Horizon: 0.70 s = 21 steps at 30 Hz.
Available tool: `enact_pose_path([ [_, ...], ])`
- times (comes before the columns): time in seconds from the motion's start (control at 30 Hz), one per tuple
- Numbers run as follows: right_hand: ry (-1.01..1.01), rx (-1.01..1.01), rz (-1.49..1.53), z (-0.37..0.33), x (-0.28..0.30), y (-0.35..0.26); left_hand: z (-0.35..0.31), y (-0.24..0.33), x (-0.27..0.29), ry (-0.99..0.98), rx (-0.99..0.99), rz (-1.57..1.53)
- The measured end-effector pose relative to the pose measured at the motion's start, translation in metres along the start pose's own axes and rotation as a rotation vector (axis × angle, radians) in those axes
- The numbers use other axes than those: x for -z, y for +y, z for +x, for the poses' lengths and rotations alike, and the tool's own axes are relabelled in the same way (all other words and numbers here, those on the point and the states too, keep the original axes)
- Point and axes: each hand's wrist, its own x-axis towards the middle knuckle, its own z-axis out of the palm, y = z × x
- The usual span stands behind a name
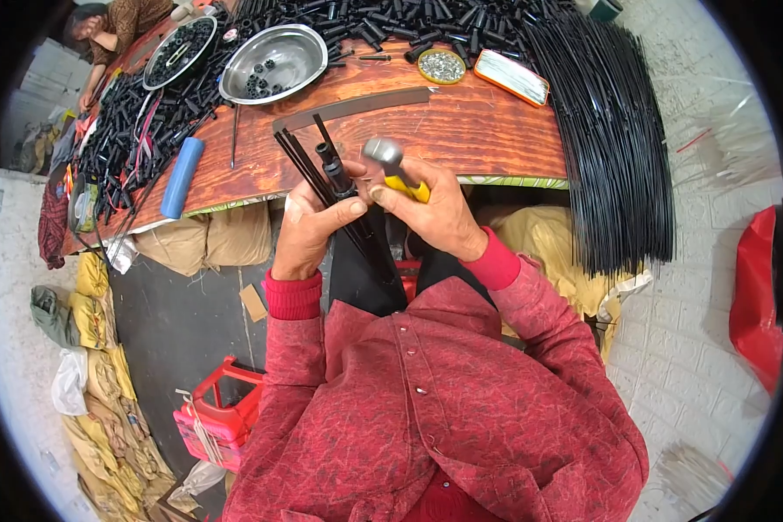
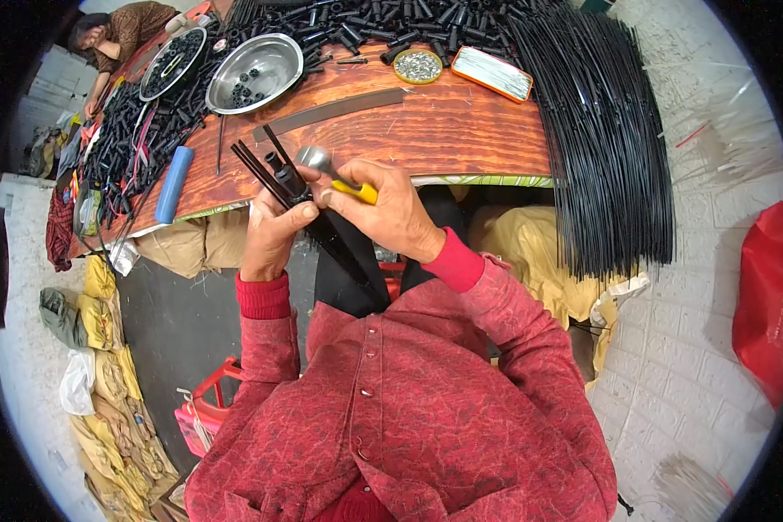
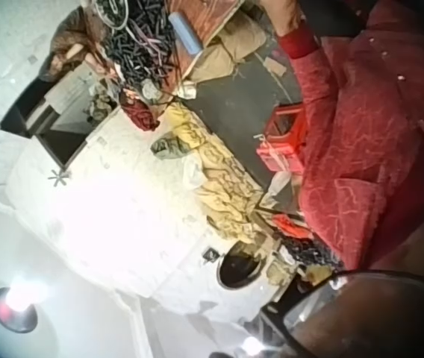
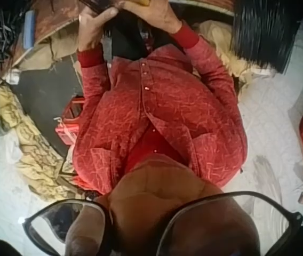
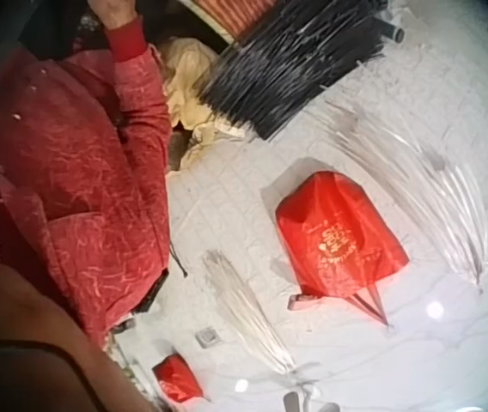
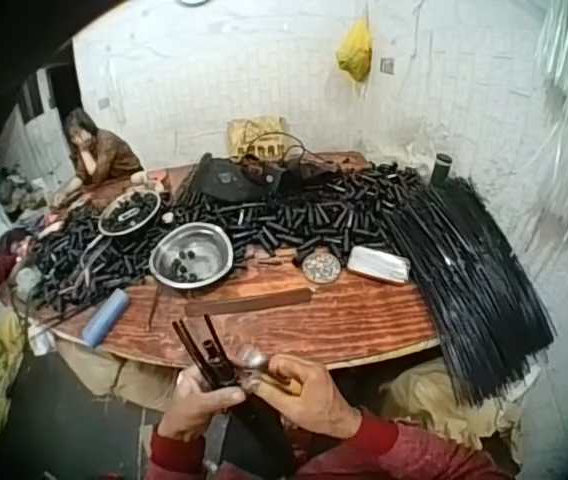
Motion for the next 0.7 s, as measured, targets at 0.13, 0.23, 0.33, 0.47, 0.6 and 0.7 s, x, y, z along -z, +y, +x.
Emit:
enact_pose_path([
  [0.13, -0.036, -0.299, 0.292, -0.002, 0.001, -0.014, -0.002, 0.002, 0.012, -0.12, 0.009, 0.01],
  [0.23, -0.02, -0.281, 0.342, 0.0, -0.002, -0.019, -0.004, 0.002, 0.013, -0.141, -0.021, 0.036],
  [0.33, -0.027, -0.244, 0.253, 0.0, -0.005, -0.014, -0.005, 0.002, 0.012, -0.081, -0.005, 0.032],
  [0.47, -0.029, -0.268, 0.261, -0.001, -0.008, -0.01, -0.005, -0.001, 0.013, -0.084, -0.045, 0.106],
  [0.6, -0.022, -0.285, 0.247, 0.0, -0.007, -0.01, -0.004, 0.0, 0.013, -0.08, -0.052, 0.129],
  [0.7, -0.023, -0.292, 0.24, 0.0, -0.008, -0.013, -0.005, 0.0, 0.011, -0.079, -0.056, 0.11],
])
